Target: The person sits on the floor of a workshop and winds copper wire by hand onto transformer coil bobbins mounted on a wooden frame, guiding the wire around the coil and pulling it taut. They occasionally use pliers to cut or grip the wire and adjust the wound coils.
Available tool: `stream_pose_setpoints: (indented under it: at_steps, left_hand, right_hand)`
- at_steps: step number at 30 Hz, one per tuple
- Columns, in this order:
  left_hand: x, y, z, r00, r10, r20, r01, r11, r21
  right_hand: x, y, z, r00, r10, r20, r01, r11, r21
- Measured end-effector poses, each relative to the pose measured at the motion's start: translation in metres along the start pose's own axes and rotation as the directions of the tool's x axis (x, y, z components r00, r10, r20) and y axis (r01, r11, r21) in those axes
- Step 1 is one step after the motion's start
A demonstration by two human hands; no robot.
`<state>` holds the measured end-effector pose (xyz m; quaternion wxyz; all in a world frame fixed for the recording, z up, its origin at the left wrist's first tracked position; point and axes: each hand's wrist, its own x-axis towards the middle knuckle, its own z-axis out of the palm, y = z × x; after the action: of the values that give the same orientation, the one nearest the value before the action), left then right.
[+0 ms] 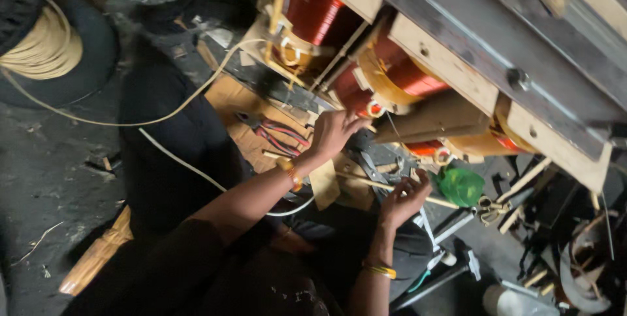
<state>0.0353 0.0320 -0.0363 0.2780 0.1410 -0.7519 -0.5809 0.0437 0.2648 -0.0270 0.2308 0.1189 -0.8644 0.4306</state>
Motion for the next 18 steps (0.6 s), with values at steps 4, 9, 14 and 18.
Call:
stream_pose_setpoints:
  at_steps: [4, 9, 14, 18]
  left_hand:
    - [-0.006, -0.016, -0.052, 0.980, -0.093, -0.177, 0.009, 0.906, -0.423]
    - [0.035, -0.016, -0.113, 0.916, -0.351, -0.196, 0.111, 0.690, -0.716]
    - [0.047, -0.005, -0.143, 0.943, -0.334, -0.008, 0.190, 0.555, -0.810]
    - [0.045, -0.009, -0.150, 0.937, -0.347, 0.047, 0.177, 0.353, -0.919]
  right_hand:
    - [-0.001, -0.002, 0.004, 1.000, -0.013, 0.000, 0.013, 0.998, -0.060]
    - [-0.003, -0.008, 0.011, 0.997, -0.064, 0.031, 0.068, 0.987, -0.144]
    - [-0.003, -0.014, 0.020, 0.991, -0.093, 0.091, 0.115, 0.956, -0.270]
    - [-0.006, -0.016, 0.021, 0.989, -0.089, 0.119, 0.112, 0.973, -0.201]
